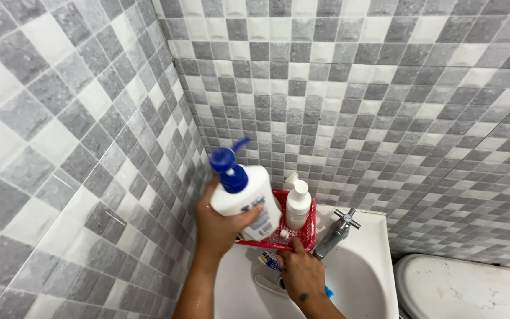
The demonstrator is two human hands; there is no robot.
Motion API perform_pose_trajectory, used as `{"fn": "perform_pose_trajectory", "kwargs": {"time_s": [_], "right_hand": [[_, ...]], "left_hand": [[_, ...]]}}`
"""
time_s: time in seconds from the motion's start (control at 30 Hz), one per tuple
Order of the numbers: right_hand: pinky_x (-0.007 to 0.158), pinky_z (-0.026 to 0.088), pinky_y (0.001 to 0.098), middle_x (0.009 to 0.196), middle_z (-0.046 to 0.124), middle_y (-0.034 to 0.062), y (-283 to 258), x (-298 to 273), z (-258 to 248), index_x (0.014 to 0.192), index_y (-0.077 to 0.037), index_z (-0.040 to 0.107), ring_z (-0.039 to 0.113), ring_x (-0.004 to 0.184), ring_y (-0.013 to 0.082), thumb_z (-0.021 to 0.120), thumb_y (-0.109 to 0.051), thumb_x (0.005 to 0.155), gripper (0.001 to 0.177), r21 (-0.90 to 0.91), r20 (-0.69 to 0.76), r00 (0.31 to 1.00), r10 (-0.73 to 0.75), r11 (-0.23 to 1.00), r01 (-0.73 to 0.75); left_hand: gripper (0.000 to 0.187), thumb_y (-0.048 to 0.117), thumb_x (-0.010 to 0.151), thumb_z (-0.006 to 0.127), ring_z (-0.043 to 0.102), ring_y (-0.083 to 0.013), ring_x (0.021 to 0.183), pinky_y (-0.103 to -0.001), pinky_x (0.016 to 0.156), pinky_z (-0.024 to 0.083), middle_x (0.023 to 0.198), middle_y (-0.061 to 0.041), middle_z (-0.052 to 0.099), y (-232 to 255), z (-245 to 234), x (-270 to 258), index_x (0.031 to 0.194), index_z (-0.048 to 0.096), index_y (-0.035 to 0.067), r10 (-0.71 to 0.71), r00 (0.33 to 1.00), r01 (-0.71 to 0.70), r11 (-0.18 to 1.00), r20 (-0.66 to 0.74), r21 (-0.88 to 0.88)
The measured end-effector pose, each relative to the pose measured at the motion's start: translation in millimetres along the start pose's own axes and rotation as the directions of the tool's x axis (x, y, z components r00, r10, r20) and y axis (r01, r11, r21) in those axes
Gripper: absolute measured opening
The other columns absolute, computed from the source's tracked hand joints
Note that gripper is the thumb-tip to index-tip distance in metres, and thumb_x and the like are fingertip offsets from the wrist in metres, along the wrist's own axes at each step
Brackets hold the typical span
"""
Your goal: Cleaning a bathroom sink area and organizing toiletries in a basket.
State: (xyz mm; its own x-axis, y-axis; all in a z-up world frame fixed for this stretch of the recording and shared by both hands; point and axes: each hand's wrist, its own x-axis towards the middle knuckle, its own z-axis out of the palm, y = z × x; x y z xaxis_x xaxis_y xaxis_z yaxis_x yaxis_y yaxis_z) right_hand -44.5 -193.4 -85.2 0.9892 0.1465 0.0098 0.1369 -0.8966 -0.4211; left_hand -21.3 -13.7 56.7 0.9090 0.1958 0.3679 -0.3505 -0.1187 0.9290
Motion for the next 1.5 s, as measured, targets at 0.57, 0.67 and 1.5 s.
{"fn": "perform_pose_trajectory", "kwargs": {"time_s": [0.57,0.67,1.5], "right_hand": [[0.072,0.056,0.0485,0.111,0.057,0.0089,8.6,-2.4,5.9,0.098,-0.016,0.079,0.071,0.074,0.0335,0.070,-0.031,0.090,0.020,-0.009,-0.039,0.999,-0.033,0.999,0.032],[0.072,0.056,0.0479,0.111,0.057,0.0080,11.2,-1.3,11.8,0.097,-0.016,0.080,0.071,0.075,0.0333,0.071,-0.029,0.089,0.018,-0.012,-0.048,0.998,-0.047,0.999,0.046],[0.075,0.056,0.0491,0.129,0.056,0.0065,11.2,5.9,11.3,0.103,-0.023,0.081,0.070,0.083,0.0355,0.075,-0.026,0.085,0.019,-0.001,-0.018,1.000,-0.012,1.000,0.012]], "left_hand": [[0.058,0.010,0.071,0.090,0.076,-0.0180,0.099,-0.034,0.084,0.062,0.110,-0.009,0.077,54.9,-5.9,-8.1,0.123,0.065,0.005,0.328,0.886,-0.188,0.900,-0.327,0.393],[0.059,0.010,0.070,0.092,0.075,-0.0181,0.098,-0.033,0.084,0.062,0.108,-0.009,0.076,42.6,-16.1,-0.8,0.122,0.064,0.005,0.325,0.896,-0.212,0.912,-0.302,0.353],[0.095,-0.006,0.052,0.089,0.067,-0.0193,0.114,-0.036,0.102,0.051,0.117,-0.002,0.074,-68.5,27.2,94.1,0.140,0.060,0.014,-0.279,0.784,0.298,0.953,0.555,0.058]]}}
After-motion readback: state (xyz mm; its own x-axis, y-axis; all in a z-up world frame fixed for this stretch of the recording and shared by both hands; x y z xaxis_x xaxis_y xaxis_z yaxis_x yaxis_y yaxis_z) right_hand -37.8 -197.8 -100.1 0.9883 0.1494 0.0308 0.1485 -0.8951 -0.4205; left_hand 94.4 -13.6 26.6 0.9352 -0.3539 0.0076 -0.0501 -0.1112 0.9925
